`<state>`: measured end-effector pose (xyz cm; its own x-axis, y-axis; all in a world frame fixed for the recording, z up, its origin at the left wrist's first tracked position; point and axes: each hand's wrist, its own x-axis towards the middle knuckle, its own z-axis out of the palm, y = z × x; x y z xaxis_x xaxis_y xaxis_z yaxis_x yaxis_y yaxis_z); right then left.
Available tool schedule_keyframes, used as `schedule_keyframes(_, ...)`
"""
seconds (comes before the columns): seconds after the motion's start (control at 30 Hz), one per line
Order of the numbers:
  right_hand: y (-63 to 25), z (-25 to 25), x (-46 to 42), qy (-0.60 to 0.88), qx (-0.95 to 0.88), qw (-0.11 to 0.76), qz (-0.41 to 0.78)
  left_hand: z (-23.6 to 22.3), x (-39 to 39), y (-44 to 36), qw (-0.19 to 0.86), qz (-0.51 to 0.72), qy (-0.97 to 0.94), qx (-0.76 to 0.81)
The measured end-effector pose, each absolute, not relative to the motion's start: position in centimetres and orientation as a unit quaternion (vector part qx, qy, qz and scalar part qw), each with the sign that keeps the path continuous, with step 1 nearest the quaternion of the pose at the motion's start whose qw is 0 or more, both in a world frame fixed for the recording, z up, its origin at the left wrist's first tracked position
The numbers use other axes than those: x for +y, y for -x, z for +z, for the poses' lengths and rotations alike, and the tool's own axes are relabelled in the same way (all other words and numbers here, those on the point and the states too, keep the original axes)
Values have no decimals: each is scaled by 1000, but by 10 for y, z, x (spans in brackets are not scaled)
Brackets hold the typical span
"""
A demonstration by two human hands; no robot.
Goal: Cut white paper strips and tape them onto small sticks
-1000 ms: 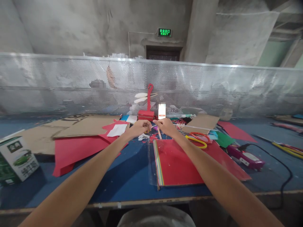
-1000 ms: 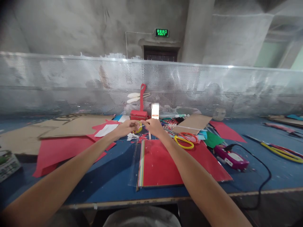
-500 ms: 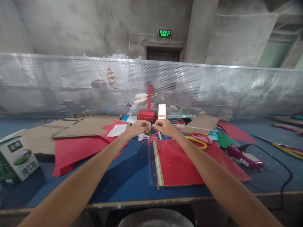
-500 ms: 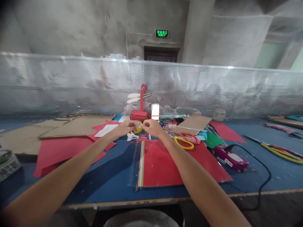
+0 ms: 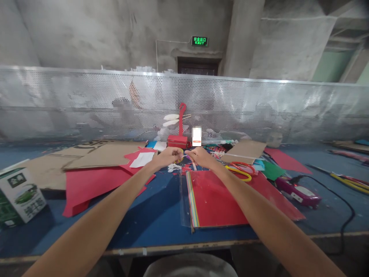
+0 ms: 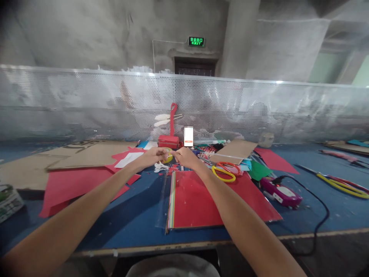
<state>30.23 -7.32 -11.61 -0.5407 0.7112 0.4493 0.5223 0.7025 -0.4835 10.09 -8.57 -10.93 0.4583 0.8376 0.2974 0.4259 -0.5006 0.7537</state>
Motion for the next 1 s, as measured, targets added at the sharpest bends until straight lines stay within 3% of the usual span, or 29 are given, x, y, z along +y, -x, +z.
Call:
schedule_keyframes(0.13,-305,-117,-70,372,-873,286,135,-108,-87,-97,263,320,-808,420)
schedule_keyframes(0.33,-313,-116,-65,460,-841,285,16,-110,-86,-85,41,216,-804,553)
schedule_keyframes(0.53,-317,-115,-66,480,-837,263,-17,-113,-95,-91,-56,106,-783,610)
schedule_keyframes(0.83,-316,-119,-64,484,-834,265,-1,-111,-86,-82,-11,169,-800,576)
schedule_keyframes(1.0,-309,-125,-63,353,-872,317,123,-110,-82,-81,77,224,-830,506)
